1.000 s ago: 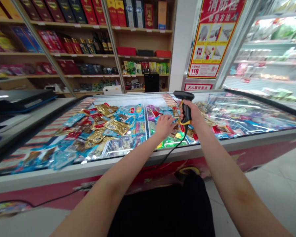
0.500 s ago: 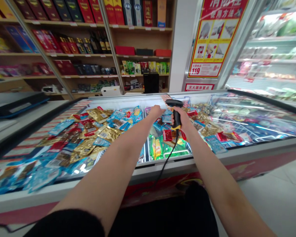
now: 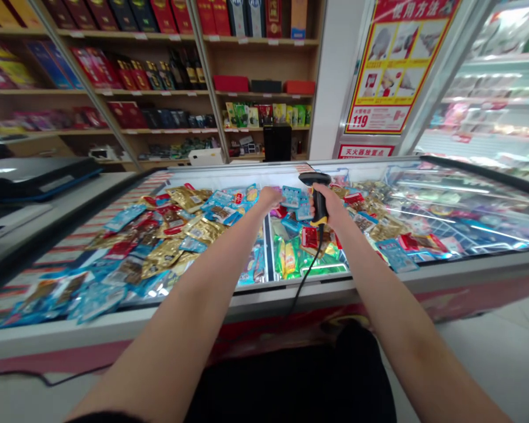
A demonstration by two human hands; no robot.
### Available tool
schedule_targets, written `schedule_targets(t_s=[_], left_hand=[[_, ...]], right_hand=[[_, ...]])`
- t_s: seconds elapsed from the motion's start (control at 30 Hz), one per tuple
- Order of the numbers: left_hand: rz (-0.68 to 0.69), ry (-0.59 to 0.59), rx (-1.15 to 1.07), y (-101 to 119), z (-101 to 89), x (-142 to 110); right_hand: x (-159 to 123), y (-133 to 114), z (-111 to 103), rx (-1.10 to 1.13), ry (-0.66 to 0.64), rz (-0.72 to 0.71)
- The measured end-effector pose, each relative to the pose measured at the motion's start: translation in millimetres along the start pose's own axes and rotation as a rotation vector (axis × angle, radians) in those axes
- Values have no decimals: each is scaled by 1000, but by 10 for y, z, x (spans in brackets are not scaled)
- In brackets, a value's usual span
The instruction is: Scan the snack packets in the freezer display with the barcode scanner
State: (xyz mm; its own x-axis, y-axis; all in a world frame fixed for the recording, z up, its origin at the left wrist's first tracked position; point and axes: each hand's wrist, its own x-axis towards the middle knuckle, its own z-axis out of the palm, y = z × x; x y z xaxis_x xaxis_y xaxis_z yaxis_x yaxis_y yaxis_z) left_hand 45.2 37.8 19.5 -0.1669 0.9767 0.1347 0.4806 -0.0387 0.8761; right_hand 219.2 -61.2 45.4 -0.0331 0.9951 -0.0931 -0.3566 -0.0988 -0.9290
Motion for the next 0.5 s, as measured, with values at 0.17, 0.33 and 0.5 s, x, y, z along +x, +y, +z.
schedule_targets(t_s=[0.17, 0.33, 0.5], left_hand=[[-151, 6, -371, -280, -399, -233], [-94, 195, -460, -469, -689, -308], [-46, 236, -525, -565, -703, -210]], right_hand=[[83, -19, 315, -46, -87, -9], [128, 148, 591, -46, -267, 65], [113, 244, 596, -76, -341, 110]])
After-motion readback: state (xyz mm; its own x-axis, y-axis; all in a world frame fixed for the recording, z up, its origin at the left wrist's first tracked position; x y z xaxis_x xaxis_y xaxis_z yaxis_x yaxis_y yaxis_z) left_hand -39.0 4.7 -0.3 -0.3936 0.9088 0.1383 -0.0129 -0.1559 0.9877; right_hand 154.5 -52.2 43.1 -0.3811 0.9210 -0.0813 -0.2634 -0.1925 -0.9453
